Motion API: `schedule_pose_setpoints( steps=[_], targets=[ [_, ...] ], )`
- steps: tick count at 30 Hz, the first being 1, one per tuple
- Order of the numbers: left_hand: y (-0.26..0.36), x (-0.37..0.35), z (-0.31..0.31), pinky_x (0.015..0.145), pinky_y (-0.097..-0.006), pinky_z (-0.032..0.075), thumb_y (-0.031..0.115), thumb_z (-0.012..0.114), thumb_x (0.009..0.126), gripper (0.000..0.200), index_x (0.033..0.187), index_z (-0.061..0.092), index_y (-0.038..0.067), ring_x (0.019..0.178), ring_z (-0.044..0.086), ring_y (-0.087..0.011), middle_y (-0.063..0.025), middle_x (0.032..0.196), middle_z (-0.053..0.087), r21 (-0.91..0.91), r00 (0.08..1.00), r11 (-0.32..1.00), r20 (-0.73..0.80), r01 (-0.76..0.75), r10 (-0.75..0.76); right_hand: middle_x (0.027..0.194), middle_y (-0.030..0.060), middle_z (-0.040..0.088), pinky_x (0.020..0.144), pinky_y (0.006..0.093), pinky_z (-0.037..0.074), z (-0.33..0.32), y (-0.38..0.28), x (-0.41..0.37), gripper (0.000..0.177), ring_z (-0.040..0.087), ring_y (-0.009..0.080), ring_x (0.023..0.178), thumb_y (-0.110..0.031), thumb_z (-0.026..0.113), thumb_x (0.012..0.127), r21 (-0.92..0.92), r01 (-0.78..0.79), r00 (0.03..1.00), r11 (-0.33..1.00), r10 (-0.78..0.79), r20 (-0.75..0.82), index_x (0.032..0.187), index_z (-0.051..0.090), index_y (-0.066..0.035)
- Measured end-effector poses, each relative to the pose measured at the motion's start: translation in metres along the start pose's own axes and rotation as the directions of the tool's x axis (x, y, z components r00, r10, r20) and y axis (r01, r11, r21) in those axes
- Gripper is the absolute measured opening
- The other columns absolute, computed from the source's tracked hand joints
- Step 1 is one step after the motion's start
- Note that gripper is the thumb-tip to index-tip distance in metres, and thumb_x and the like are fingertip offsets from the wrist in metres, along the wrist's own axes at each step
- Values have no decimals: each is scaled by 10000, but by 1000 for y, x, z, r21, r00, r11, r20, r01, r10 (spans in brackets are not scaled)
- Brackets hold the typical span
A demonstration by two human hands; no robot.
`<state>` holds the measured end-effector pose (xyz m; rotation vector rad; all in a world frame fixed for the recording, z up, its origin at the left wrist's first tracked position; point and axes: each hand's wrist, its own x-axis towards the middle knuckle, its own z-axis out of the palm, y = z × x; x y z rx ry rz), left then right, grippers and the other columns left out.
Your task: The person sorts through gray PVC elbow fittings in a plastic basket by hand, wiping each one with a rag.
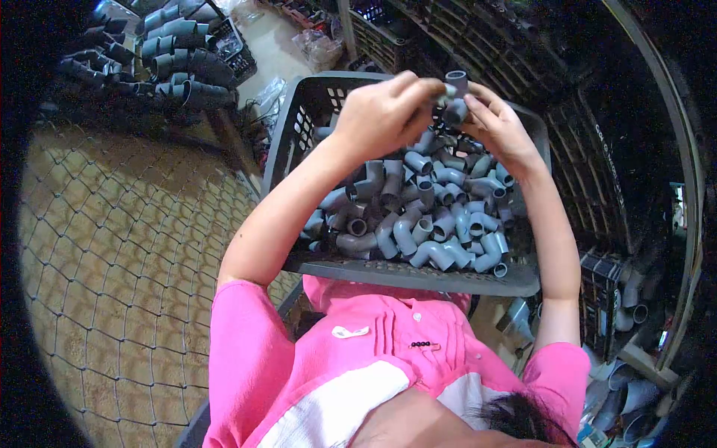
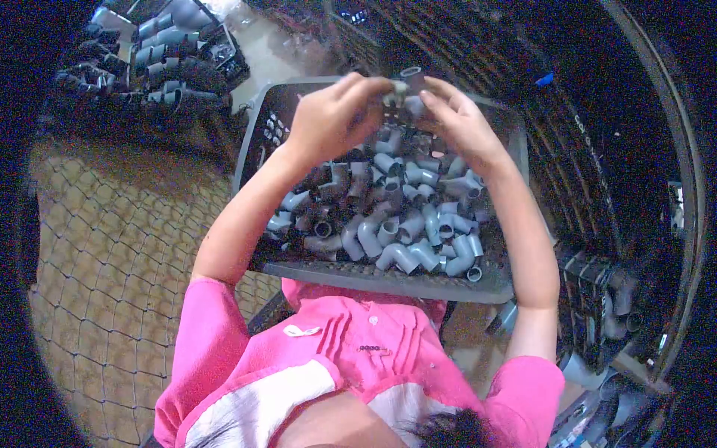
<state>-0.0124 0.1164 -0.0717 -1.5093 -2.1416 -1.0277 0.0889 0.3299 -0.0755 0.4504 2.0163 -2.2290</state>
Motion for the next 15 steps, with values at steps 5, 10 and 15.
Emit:
schedule_pose_setpoints(
  steps=[5, 10, 15],
  targets=[
    [4, 2, 14, 593, -360, 537, 129, 683, 781, 395, 1172, 671, 183, 707, 654, -245, -44, 861, 633, 69, 976, 980, -103, -186, 192, 1307, 90, 597, 1017, 373, 471, -5, -2, -2, 443, 594, 159, 1167, -186, 502, 1039, 246, 24, 982, 969, -70, 177, 1441, 426, -17],
    [8, 5, 17, 597, -337, 541, 146, 699, 749, 434, 1182, 691, 178, 702, 660, -215, -33, 863, 646, 98, 968, 978, -150, -186, 200, 1357, 71, 574, 1014, 356, 489, -3, -16, -8, 440, 590, 161, 1181, -159, 476, 1042, 454, 76, 979, 888, -152, 134, 1462, 415, -40],
    [10, 5, 15, 572, -336, 532, 161, 703, 753, 425, 1177, 697, 184, 659, 640, -208, -30, 825, 623, 89, 963, 975, -160, -204, 216, 1272, 82, 615, 984, 406, 540, 5, 1, -3, 375, 622, 188, 1142, -176, 534, 1023, 320, -53, 963, 946, -37, 269, 1374, 507, -47]
  ],
)
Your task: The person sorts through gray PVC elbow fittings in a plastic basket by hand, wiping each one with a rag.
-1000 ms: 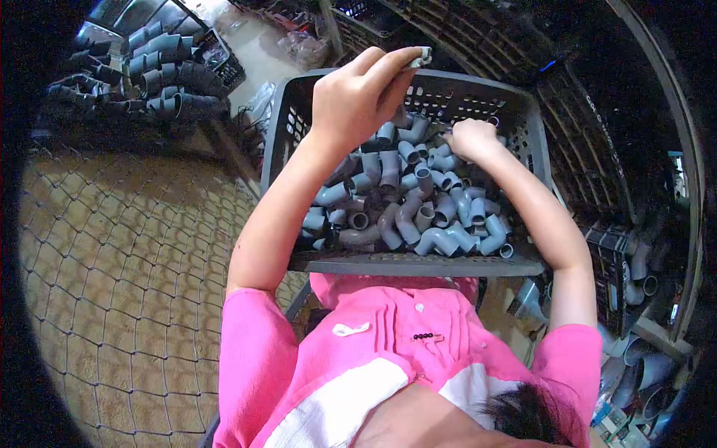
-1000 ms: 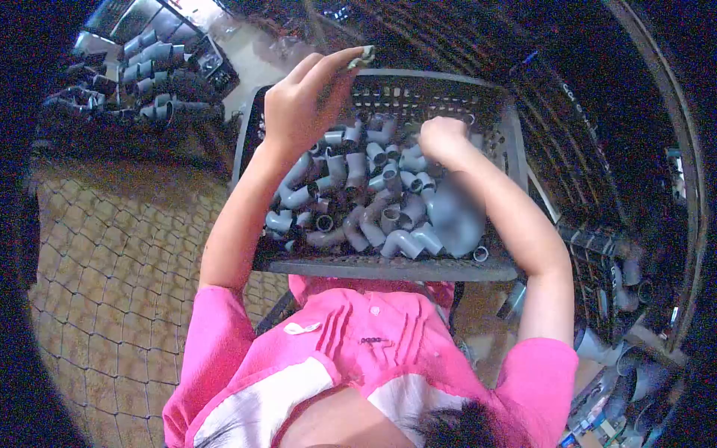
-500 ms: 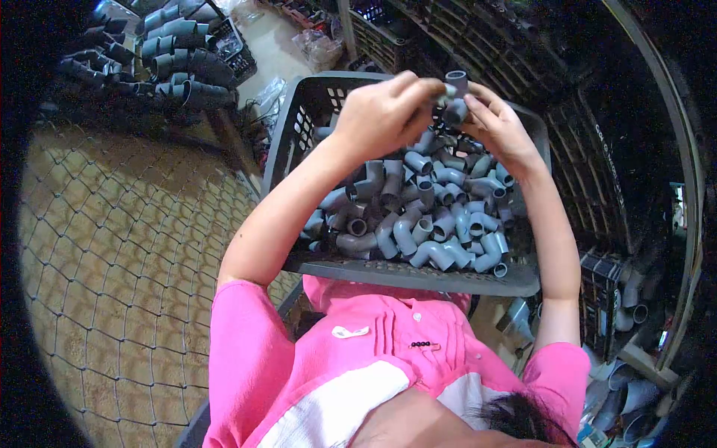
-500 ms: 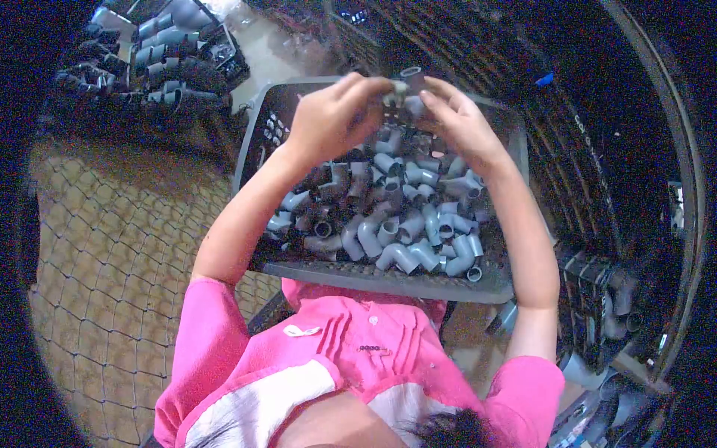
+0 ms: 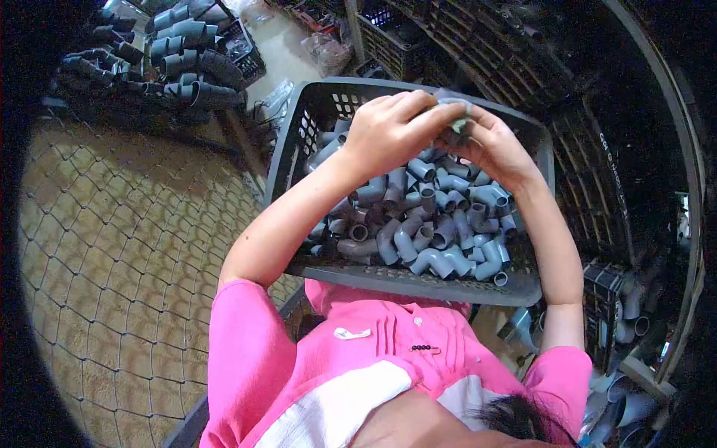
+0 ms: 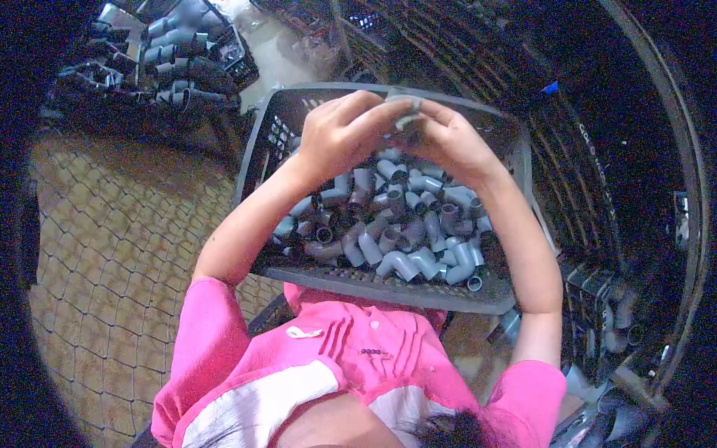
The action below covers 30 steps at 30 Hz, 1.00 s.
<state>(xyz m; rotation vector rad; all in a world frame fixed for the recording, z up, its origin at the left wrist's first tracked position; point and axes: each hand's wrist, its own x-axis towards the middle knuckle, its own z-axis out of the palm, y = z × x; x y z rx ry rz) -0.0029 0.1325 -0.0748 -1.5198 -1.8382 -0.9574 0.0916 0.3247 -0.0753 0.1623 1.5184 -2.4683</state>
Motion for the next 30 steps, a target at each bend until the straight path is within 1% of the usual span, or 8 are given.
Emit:
schedule_pose_setpoints(
  steps=[3, 7, 9, 12, 16, 19, 23, 30],
  targets=[
    [3, 4, 1, 557, -332, 525, 173, 704, 746, 428, 1174, 700, 190, 640, 628, -194, -21, 789, 598, 0, 999, 999, -6, -50, 50, 1268, 80, 619, 962, 408, 554, -6, 4, -3, 377, 632, 191, 1130, -196, 562, 1013, 59, -9, 1000, 998, 10, -19, 1357, 522, -49],
    [-9, 3, -5, 549, -337, 521, 150, 705, 767, 448, 1211, 688, 204, 644, 636, -205, -22, 809, 616, 53, 999, 998, 21, -31, 30, 1243, 70, 636, 867, 323, 592, 0, -12, -2, 405, 673, 161, 1015, -173, 558, 1016, 61, 11, 996, 998, -5, -93, 1395, 491, -48],
    [-11, 3, -6, 548, -345, 518, 118, 708, 770, 464, 1227, 680, 191, 631, 629, -220, -30, 805, 618, 32, 998, 998, -13, 63, -63, 1249, 73, 636, 883, 334, 585, 1, -11, -5, 397, 667, 161, 1041, -176, 549, 1021, 40, 11, 999, 999, -9, -39, 1396, 498, -56],
    [-8, 2, -1, 542, -349, 517, 97, 706, 765, 477, 1235, 675, 176, 621, 625, -225, -37, 799, 617, -44, 997, 999, -66, 29, -31, 1256, 63, 635, 927, 362, 566, 3, -14, -7, 395, 652, 159, 1083, -181, 554, 1018, 41, 15, 1000, 999, -15, 6, 1394, 505, -71],
    [5, -1, 2, 518, -351, 507, 99, 708, 773, 472, 1240, 670, 163, 612, 622, -223, -42, 771, 600, -93, 997, 996, 71, -12, 19, 1259, 44, 634, 966, 382, 553, -9, -16, -6, 390, 628, 153, 1130, -184, 548, 1020, -85, -14, 995, 996, 6, -97, 1395, 508, -82],
    [-1, 0, 1, 520, -361, 508, 108, 706, 800, 463, 1257, 657, 165, 616, 621, -233, -53, 781, 603, -91, 999, 995, 4, 51, -51, 1269, 56, 626, 975, 387, 552, 0, -8, -5, 394, 627, 158, 1131, -174, 544, 1021, 26, 55, 998, 998, -56, 24, 1400, 504, -79],
    [-1, -2, 3, 525, -372, 511, 113, 691, 841, 451, 1283, 632, 182, 617, 627, -267, -64, 806, 618, -127, 988, 980, 14, 154, -153, 1296, 88, 601, 1027, 397, 522, -1, -21, -5, 389, 624, 179, 1132, -107, 503, 1013, -28, 11, 999, 1000, -12, -43, 1394, 494, -30],
    [4, -8, 8, 491, -380, 503, 147, 683, 837, 409, 1239, 633, 204, 607, 631, -254, -40, 804, 599, -159, 983, 979, 151, 129, -105, 1349, 67, 569, 983, 356, 502, -2, -21, -5, 476, 567, 136, 1195, -174, 579, 991, -102, 39, 989, 994, -53, -136, 1429, 462, -28]
  ],
)
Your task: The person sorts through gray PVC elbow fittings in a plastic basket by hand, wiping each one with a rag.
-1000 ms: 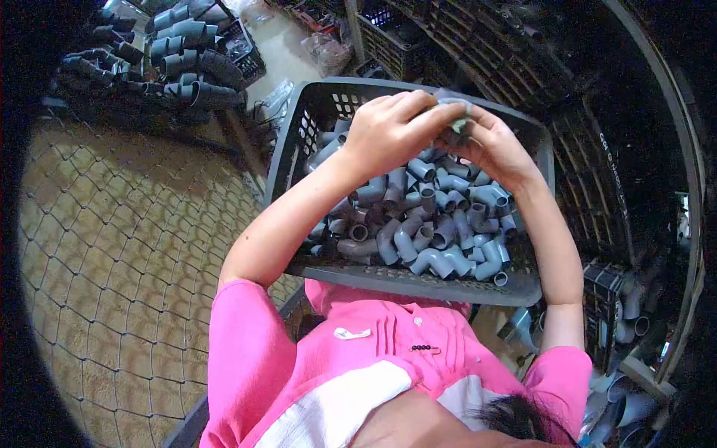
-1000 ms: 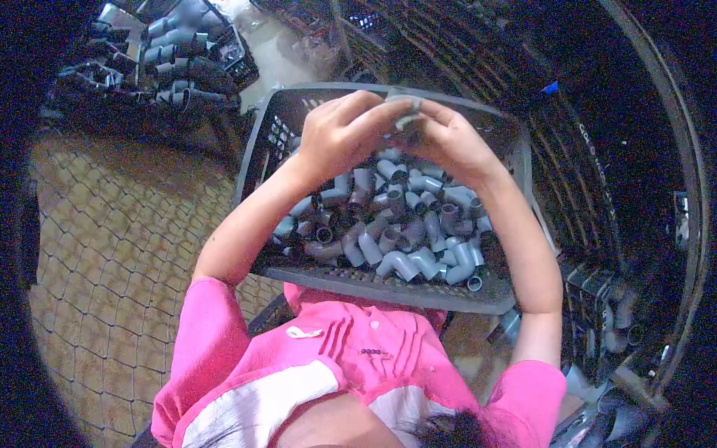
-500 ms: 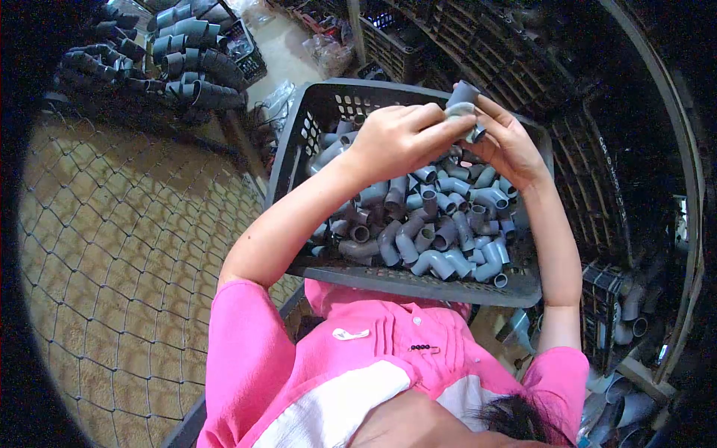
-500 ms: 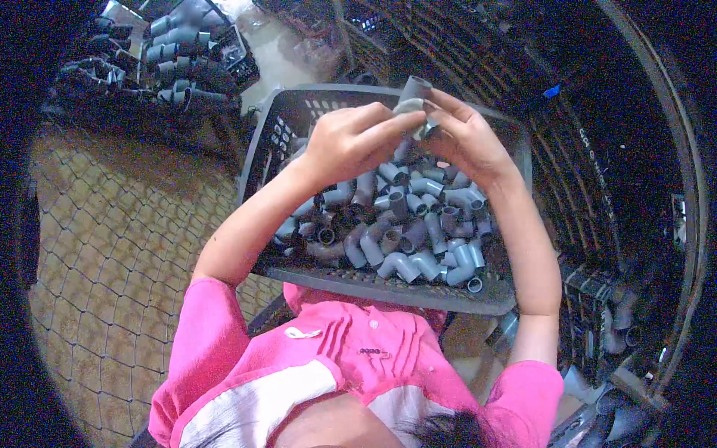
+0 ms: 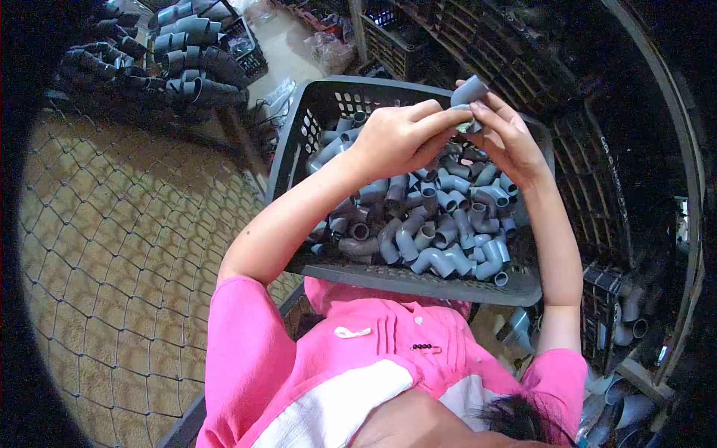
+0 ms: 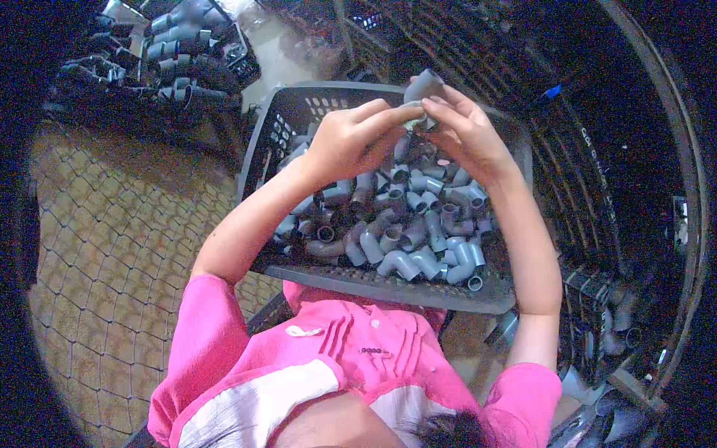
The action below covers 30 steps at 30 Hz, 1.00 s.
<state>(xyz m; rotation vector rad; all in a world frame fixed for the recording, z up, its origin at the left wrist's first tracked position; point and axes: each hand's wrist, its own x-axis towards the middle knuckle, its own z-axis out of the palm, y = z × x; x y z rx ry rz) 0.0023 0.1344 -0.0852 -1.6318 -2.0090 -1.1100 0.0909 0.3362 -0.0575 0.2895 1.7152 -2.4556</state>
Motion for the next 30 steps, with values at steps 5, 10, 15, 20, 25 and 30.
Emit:
schedule_pose_setpoints(
  steps=[5, 10, 15, 20, 25, 30],
  targets=[
    [-2, 8, -9, 508, -379, 499, 81, 661, 859, 438, 1286, 628, 174, 607, 620, -262, -66, 776, 592, 2, 997, 1000, -72, -27, 28, 1212, 31, 646, 949, 360, 511, 6, 2, 0, 382, 616, 147, 1111, -210, 625, 973, 120, 41, 999, 992, -43, 15, 1324, 557, -76],
    [-1, 7, -7, 519, -343, 507, 90, 694, 771, 496, 1258, 655, 178, 627, 627, -223, -40, 792, 604, 71, 994, 995, -72, -74, 79, 1195, 42, 656, 912, 347, 524, 4, 3, 1, 339, 638, 153, 1079, -214, 619, 981, 108, 42, 999, 993, -44, 21, 1293, 565, -92],
    [5, 9, -3, 542, -336, 518, 114, 703, 753, 507, 1254, 661, 179, 654, 641, -202, -27, 823, 626, 112, 981, 977, -57, -180, 188, 1165, 60, 668, 893, 349, 539, -9, 8, 3, 318, 662, 152, 1019, -217, 617, 987, 125, 13, 1000, 992, -16, 26, 1275, 562, -94],
    [0, 11, -8, 574, -358, 534, 93, 708, 797, 468, 1258, 662, 158, 681, 651, -240, -57, 854, 657, 86, 986, 996, -162, -36, 50, 1192, 60, 650, 903, 368, 551, 4, 2, 2, 352, 657, 163, 1043, -205, 610, 992, 186, 120, 993, 975, -118, -21, 1307, 516, -83],
    [12, 7, -6, 600, -329, 542, 78, 709, 740, 515, 1244, 683, 181, 709, 664, -207, -46, 862, 671, 137, 986, 981, -78, -134, 145, 1215, 75, 634, 919, 380, 545, 17, -5, -5, 397, 643, 169, 1082, -191, 592, 1000, 126, 164, 984, 978, -154, -89, 1355, 464, -70],
    [4, 14, -17, 584, -360, 537, 86, 714, 819, 401, 1218, 682, 121, 713, 679, -265, -97, 892, 689, 52, 976, 998, -217, 47, -35, 1231, 79, 638, 968, 375, 521, 11, -3, -4, 407, 639, 170, 1096, -193, 540, 1018, 107, 131, 989, 986, -137, 54, 1390, 480, -40]
  ],
)
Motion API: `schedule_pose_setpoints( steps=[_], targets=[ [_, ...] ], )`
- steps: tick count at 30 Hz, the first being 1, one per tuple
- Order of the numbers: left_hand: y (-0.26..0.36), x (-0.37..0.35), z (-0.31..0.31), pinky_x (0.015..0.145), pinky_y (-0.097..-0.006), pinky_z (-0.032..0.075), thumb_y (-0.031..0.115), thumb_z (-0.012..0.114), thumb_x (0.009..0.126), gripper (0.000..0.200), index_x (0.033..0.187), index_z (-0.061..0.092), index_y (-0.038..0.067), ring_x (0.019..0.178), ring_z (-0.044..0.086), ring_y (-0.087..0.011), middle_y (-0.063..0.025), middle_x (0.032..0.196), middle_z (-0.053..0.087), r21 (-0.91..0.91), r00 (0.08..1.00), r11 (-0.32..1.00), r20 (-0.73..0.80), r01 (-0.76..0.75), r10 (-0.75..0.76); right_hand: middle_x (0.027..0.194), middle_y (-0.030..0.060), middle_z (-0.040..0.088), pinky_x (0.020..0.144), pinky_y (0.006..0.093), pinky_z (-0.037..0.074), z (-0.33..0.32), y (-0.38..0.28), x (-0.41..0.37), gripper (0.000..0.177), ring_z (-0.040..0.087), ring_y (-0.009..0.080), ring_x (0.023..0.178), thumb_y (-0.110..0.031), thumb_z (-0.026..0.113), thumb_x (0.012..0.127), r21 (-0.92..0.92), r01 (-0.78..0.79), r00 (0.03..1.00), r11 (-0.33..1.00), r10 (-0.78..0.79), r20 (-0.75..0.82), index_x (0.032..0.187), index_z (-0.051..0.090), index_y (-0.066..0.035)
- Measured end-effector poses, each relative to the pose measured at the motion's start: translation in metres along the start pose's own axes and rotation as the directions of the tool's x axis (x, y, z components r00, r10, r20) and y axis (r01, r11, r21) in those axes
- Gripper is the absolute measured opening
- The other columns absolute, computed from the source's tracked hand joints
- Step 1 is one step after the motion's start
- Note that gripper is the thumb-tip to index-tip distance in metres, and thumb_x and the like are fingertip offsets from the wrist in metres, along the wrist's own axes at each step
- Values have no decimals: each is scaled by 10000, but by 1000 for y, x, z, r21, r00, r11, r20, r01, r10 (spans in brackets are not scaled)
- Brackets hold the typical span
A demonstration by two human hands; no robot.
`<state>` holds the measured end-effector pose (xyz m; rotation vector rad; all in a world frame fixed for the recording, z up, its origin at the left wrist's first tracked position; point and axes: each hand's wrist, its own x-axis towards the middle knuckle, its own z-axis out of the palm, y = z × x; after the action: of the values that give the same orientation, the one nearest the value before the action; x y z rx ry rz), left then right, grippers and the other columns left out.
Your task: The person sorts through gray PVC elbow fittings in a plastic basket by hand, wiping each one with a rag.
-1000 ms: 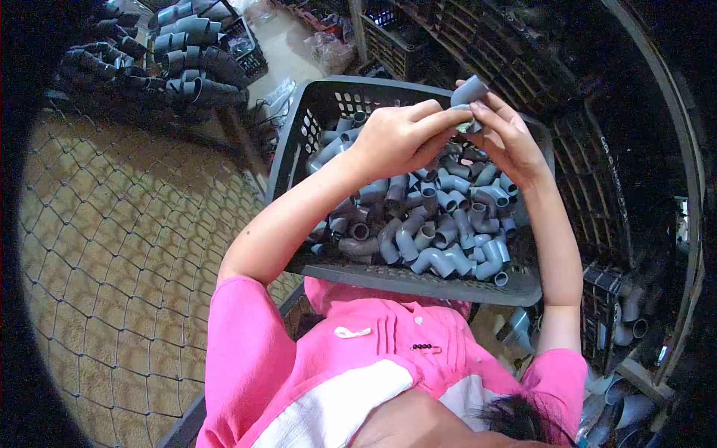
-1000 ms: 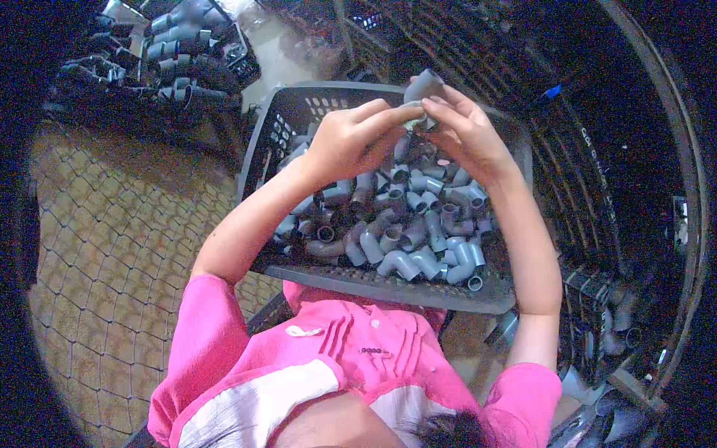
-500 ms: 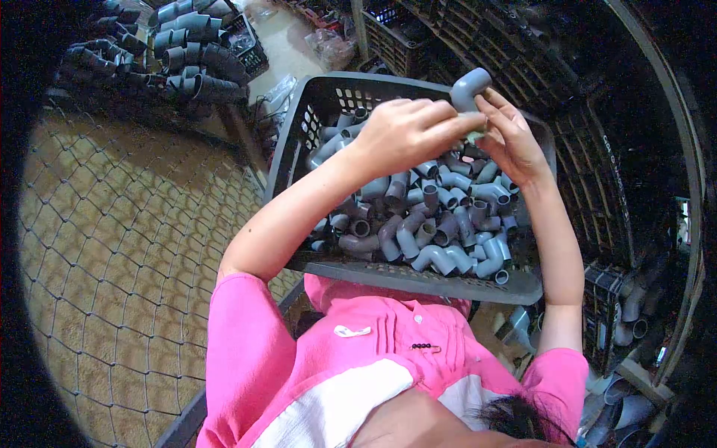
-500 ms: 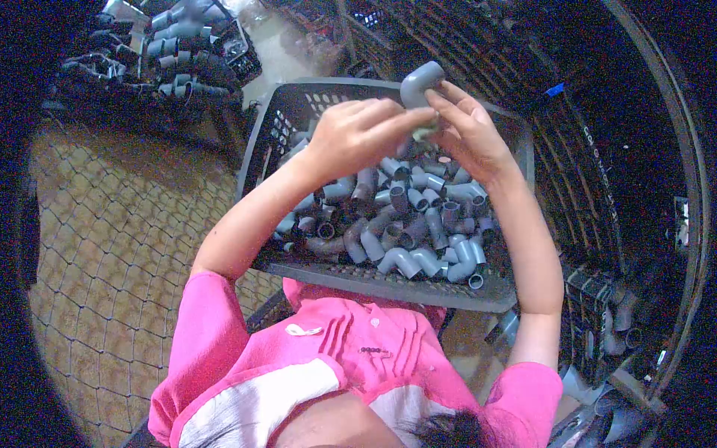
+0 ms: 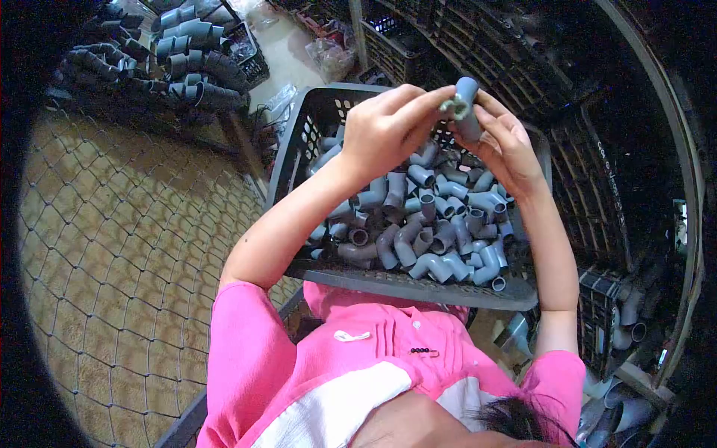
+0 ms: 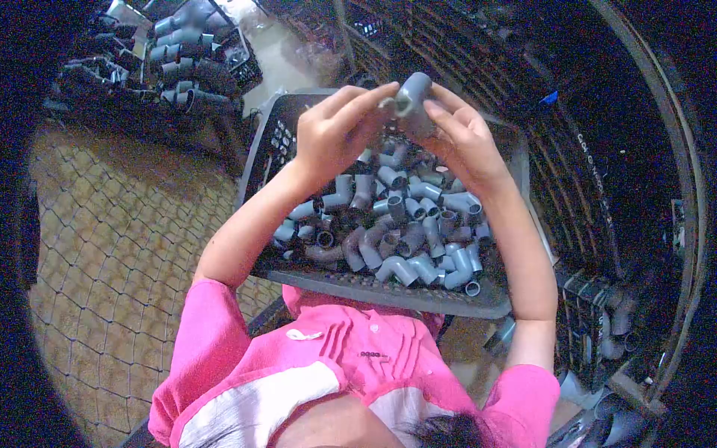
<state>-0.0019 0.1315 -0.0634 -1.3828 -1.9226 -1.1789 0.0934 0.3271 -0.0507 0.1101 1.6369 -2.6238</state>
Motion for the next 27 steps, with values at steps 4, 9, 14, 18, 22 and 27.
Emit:
schedule_pose_setpoints(
  steps=[4, 9, 14, 18, 22, 27],
  targets=[
    [5, -7, 5, 561, -355, 524, 98, 739, 778, 431, 1202, 691, 154, 648, 650, -243, -58, 824, 664, -7, 997, 998, 55, -58, 59, 1236, 85, 640, 964, 363, 520, 2, 1, -1, 423, 641, 170, 1090, -163, 522, 1009, -4, -7, 999, 1000, 7, -48, 1406, 471, -27],
    [8, -8, 6, 599, -347, 545, 91, 751, 772, 351, 1117, 699, 119, 680, 668, -249, -67, 849, 682, 8, 995, 997, 62, -77, 76, 1268, 89, 630, 972, 332, 505, -4, 6, 0, 413, 622, 151, 1111, -152, 514, 1003, -123, -45, 990, 991, 28, -136, 1385, 506, 3],
    [-3, -4, 1, 634, -356, 556, 89, 750, 780, 350, 1118, 661, 90, 730, 687, -285, -96, 891, 688, -19, 999, 999, -11, 51, -52, 1324, 84, 605, 1004, 283, 461, -1, 15, -1, 404, 573, 124, 1170, -174, 520, 1018, -357, 34, 994, 933, -67, -81, 1375, 533, 14],
    [12, -7, 8, 557, -364, 519, 144, 738, 765, 372, 1126, 656, 118, 659, 653, -251, -59, 805, 639, 46, 981, 983, 86, -176, 172, 1335, 75, 600, 1016, 269, 442, -1, 19, 2, 423, 555, 116, 1185, -185, 521, 1027, -462, 134, 984, 876, -173, -42, 1411, 506, -6],
    [2, -5, 9, 572, -374, 535, 97, 711, 790, 370, 1155, 652, 115, 679, 664, -273, -74, 822, 655, 76, 998, 997, 57, -13, 8, 1354, 72, 586, 1022, 270, 434, -1, 17, 0, 428, 551, 116, 1190, -177, 520, 1029, -555, 144, 979, 820, -198, -38, 1424, 493, -14],
    [5, -7, 8, 572, -383, 534, 91, 691, 793, 386, 1174, 652, 135, 664, 655, -268, -77, 802, 638, 10, 990, 998, 125, -63, 61, 1366, 73, 574, 1037, 275, 423, 0, 17, 0, 415, 544, 119, 1208, -166, 519, 1026, -569, 213, 964, 795, -266, -11, 1412, 503, -13]
  ],
)
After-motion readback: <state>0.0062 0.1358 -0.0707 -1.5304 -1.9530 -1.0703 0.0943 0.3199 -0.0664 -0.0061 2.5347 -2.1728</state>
